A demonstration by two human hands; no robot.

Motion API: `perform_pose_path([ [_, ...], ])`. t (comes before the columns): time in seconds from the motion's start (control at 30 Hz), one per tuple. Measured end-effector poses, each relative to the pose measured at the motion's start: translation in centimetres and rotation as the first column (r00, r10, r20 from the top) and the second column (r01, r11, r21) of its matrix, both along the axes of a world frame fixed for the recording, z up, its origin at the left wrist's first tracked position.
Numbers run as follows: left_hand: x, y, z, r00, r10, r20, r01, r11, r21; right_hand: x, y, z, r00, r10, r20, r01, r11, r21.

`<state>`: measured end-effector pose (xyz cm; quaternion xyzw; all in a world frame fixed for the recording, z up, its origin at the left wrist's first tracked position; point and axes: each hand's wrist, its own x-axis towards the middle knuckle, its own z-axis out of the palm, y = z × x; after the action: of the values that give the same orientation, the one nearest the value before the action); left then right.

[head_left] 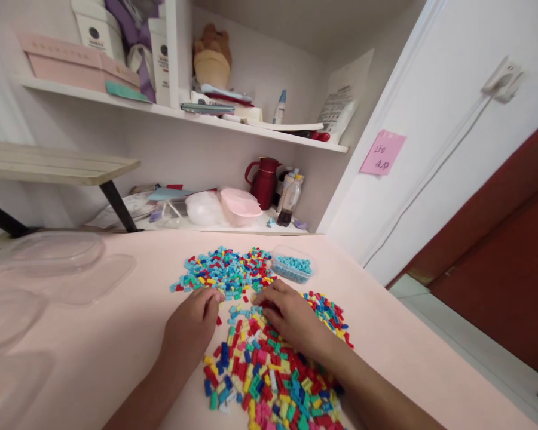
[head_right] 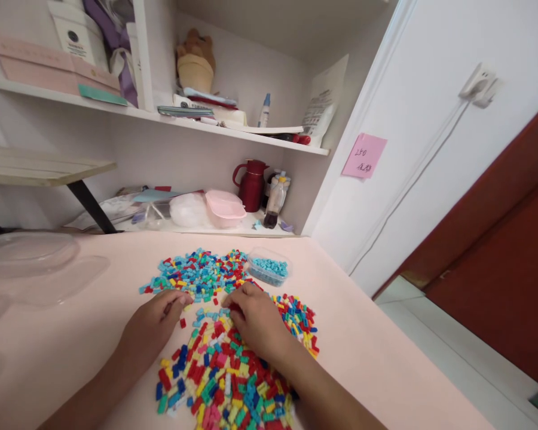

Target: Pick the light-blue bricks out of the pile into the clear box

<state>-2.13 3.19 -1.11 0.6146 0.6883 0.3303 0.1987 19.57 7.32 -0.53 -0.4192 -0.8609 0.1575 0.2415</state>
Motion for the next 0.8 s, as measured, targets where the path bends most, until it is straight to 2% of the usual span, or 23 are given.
perform_pose_path([
  [0.17, -0.05, 0.19, -0.11, 1.0, -0.005, 0.021, 0.006, 1.0, -0.019, -0.17, -0.14, 0.33, 0.999, -0.033, 0.018, 0.033, 0.999, 0.003],
  [0.5, -0.1, 0.16, 0.02, 1.0, -0.009, 0.0, 0.009, 1.0, -0.029, 0.16, 0.01, 0.14, 1.0, 0.001, -0.021, -0.002, 0.999, -0.051],
  [0.8, -0.08, 0.4, -0.07, 1.0, -0.004, -0.017, 0.004, 1.0, -0.012, -0.38, 0.09, -0.31, 0.978, -0.029, -0.207, -0.004, 0.988, -0.156],
])
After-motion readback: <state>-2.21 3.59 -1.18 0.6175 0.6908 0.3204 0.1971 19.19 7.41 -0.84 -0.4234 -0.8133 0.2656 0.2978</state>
